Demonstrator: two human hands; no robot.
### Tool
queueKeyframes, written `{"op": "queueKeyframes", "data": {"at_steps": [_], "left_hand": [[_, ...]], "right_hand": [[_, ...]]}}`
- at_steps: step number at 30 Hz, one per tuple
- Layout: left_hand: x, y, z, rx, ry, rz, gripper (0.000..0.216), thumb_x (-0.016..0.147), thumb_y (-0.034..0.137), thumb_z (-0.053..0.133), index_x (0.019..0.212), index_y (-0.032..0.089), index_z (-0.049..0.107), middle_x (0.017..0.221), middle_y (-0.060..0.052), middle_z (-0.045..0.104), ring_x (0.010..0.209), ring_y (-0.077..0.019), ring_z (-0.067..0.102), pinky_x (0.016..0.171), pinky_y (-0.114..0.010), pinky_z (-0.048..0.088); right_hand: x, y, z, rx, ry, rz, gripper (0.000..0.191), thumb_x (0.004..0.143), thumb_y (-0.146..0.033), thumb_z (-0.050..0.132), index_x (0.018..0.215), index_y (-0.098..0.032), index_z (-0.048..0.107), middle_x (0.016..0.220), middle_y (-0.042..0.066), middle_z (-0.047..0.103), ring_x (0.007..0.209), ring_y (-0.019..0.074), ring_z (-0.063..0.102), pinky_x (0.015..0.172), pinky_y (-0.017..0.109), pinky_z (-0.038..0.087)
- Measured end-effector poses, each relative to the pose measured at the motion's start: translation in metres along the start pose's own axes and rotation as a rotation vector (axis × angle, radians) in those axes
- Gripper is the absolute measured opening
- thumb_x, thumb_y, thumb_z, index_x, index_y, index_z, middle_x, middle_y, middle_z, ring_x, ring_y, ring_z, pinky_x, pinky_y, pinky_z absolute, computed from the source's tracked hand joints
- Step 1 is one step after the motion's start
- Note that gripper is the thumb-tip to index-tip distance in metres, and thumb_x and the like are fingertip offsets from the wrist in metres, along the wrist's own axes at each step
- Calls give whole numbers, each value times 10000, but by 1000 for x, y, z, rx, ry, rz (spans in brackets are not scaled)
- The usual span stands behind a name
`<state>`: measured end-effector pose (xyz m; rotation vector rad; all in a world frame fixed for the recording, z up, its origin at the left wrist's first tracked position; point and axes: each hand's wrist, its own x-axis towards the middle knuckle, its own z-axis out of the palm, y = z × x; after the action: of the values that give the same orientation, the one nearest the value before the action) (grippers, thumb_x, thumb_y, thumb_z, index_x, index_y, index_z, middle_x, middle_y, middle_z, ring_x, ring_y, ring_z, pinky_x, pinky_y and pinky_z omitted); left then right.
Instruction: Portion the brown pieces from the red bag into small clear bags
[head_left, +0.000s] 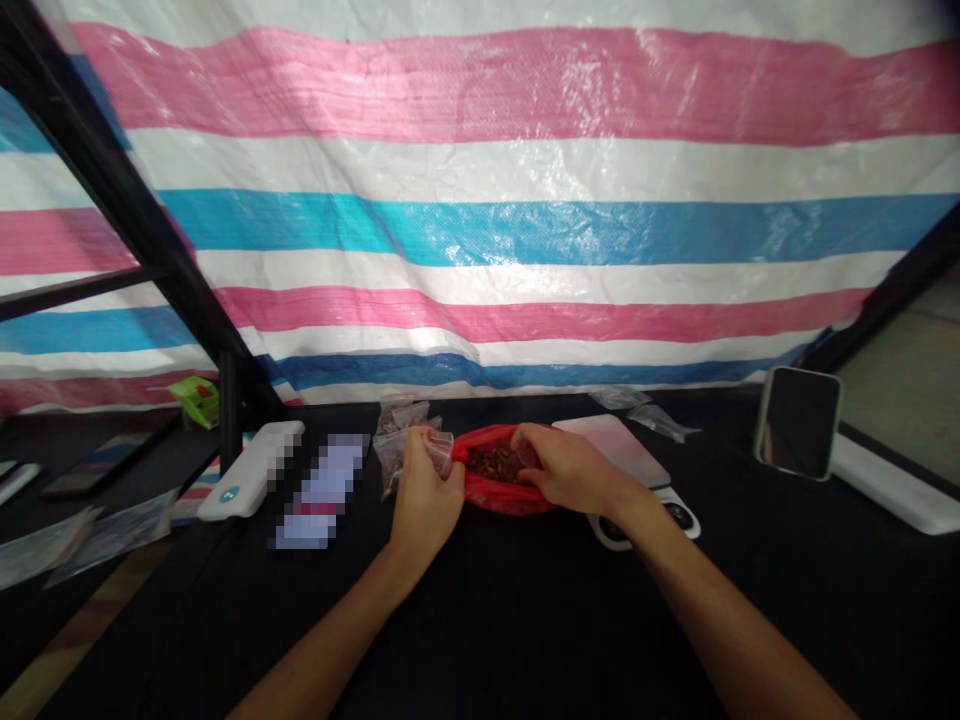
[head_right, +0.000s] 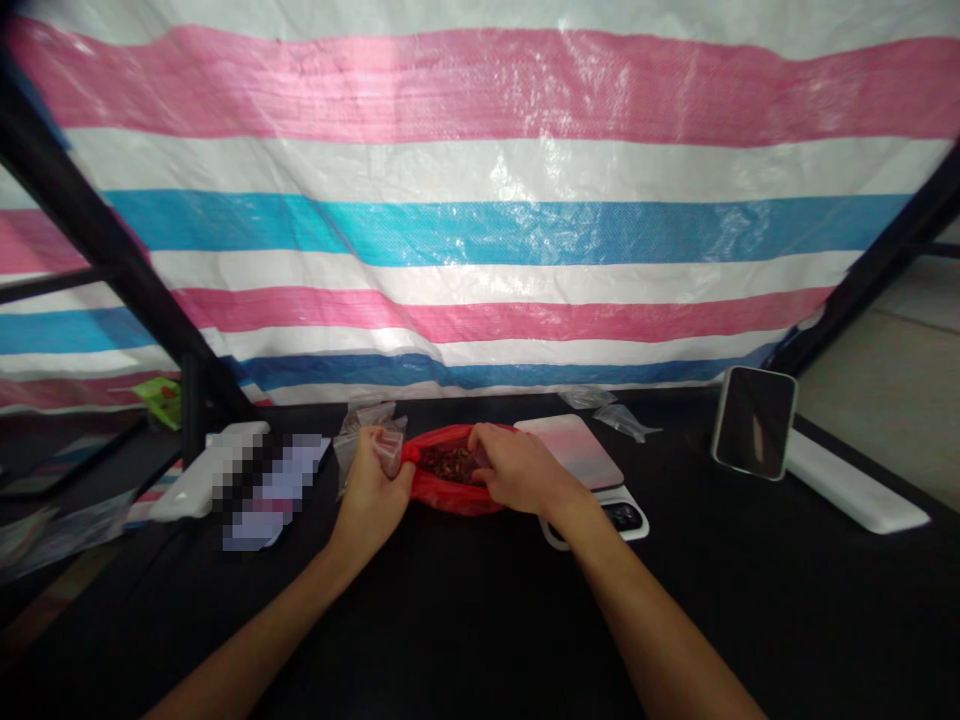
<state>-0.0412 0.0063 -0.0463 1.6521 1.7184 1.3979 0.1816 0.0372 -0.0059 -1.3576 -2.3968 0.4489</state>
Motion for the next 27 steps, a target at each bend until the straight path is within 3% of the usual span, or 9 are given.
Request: {"op": "queueKeyframes", "data": {"at_steps": [3,7,11,16,21,27], "left_hand": [[-2,-1,-2,202,-103,-85,247,858,166,584,1049,246,449,865,-28,641,781,-247,668,711,-350,462],[-2,4,-6,305,-158,-132,249,863,191,601,1065,239,464,916,-74,691,815,-274,704,704,-337,443],[2,2,-4,91,-165,-146,244,863,185,600,1054,241,458,807,-16,666,724,-228,674,667,-300,428],[4,-6,4,-273,-70,-51,222,850,188,606,1022,239,473,769,52,590,661,-154,593,650,-258,442],[1,-9,5,-238,-86,-6,235,833,111,577,1015,231,491,818,45,573,719,-145,576,713,-268,435],[4,-14,8,-296,-200,-40,236,871,108,543,1067,225,484,893,19,596,827,-162,598,814,-302,454]], "right_hand": [[0,4,0,-54,10,-8,245,822,-149,749,972,-232,574,1008,10,672,825,177,638,681,276,344],[3,3,5,-42,36,0,223,876,-254,741,992,-232,552,918,-1,681,801,181,633,668,276,335],[6,0,13,-62,26,-6,219,871,-239,744,993,-235,562,936,6,719,857,199,654,687,286,345],[7,1,17,-81,19,-6,229,864,-244,756,1052,-239,626,1043,21,735,934,208,671,767,303,408],[8,2,20,-125,22,1,265,909,-347,729,1149,-243,682,1186,56,707,1008,230,680,835,328,460],[9,-5,22,-201,17,6,282,965,-397,643,1192,-241,706,1210,75,678,1001,231,686,861,338,483]]}}
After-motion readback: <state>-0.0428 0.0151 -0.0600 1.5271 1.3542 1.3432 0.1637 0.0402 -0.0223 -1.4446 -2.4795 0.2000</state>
